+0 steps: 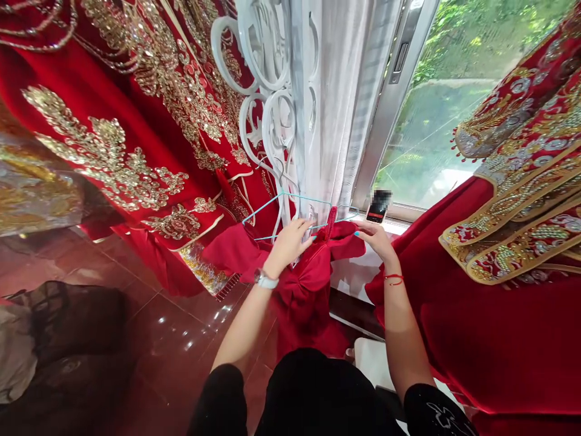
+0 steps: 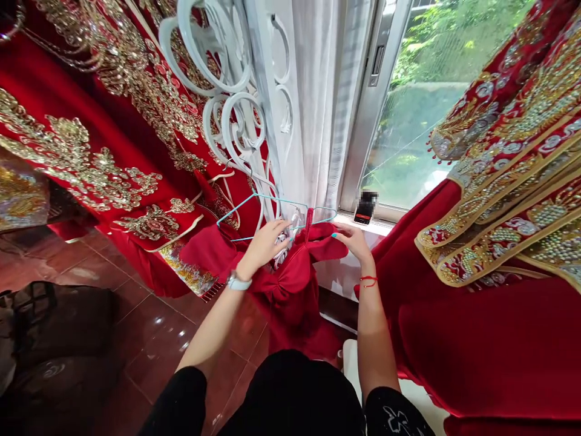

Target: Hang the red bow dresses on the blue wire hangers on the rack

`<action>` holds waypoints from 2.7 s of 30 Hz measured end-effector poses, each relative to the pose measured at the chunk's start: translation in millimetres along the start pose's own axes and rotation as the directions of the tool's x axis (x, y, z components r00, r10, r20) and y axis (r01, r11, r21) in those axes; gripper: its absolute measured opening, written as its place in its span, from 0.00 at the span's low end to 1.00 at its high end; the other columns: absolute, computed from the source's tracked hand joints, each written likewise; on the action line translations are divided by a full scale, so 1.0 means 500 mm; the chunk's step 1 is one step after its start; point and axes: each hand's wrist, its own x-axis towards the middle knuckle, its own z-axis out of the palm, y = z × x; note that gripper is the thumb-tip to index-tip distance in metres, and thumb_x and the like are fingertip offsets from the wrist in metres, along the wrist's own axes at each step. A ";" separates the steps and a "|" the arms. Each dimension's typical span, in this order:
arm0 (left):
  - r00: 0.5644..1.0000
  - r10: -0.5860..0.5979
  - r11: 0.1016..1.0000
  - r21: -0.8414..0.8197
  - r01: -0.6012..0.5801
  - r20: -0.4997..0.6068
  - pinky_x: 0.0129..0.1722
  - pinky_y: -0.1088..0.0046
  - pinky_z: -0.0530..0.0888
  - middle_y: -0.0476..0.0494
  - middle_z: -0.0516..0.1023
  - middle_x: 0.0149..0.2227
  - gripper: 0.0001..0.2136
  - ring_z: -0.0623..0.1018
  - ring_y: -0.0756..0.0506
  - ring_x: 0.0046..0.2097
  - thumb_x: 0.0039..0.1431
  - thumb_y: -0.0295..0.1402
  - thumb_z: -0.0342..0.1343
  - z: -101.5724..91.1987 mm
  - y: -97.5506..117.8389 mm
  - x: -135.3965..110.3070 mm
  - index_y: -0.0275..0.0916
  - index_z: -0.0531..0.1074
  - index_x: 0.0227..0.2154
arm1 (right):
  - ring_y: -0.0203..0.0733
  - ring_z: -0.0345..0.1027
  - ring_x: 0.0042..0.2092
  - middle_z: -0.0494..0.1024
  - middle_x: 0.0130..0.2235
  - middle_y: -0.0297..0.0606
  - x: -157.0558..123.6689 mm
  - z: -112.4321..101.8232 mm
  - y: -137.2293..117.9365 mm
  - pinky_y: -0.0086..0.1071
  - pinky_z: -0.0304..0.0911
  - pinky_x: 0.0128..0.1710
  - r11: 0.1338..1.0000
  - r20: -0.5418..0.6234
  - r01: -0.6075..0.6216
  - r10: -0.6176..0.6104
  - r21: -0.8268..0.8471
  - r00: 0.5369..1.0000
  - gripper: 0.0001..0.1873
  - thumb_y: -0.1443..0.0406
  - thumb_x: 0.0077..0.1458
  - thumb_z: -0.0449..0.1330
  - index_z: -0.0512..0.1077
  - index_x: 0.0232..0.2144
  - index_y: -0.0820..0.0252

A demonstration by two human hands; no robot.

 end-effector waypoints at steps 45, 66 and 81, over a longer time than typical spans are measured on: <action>0.975 -0.100 0.971 -0.235 0.052 -0.197 0.69 0.51 0.64 0.33 0.70 0.65 0.23 0.66 0.38 0.69 0.73 0.36 0.43 0.121 0.087 0.014 0.40 0.62 0.67 | 0.50 0.68 0.56 0.76 0.51 0.43 -0.060 0.161 -0.131 0.48 0.62 0.61 0.818 -0.170 0.312 -0.437 -0.483 0.883 0.13 0.60 0.65 0.56 0.75 0.48 0.54; 0.627 -0.435 0.809 0.025 0.587 -0.646 0.70 0.51 0.56 0.31 0.69 0.63 0.25 0.64 0.34 0.68 0.60 0.33 0.57 -0.131 -0.094 -0.145 0.37 0.67 0.61 | 0.57 0.68 0.54 0.74 0.47 0.50 -0.020 0.281 -0.122 0.54 0.65 0.55 0.743 -0.355 -0.070 -0.232 -0.665 0.906 0.15 0.72 0.56 0.54 0.65 0.46 0.57; 0.720 -0.503 0.634 0.362 0.683 -0.478 0.57 0.49 0.69 0.26 0.80 0.45 0.21 0.78 0.32 0.50 0.65 0.26 0.41 -0.163 -0.067 -0.127 0.30 0.71 0.56 | 0.57 0.76 0.40 0.79 0.33 0.56 0.028 0.235 -0.177 0.45 0.68 0.42 0.512 -0.278 -0.151 -0.180 -0.846 0.944 0.17 0.72 0.63 0.46 0.70 0.49 0.65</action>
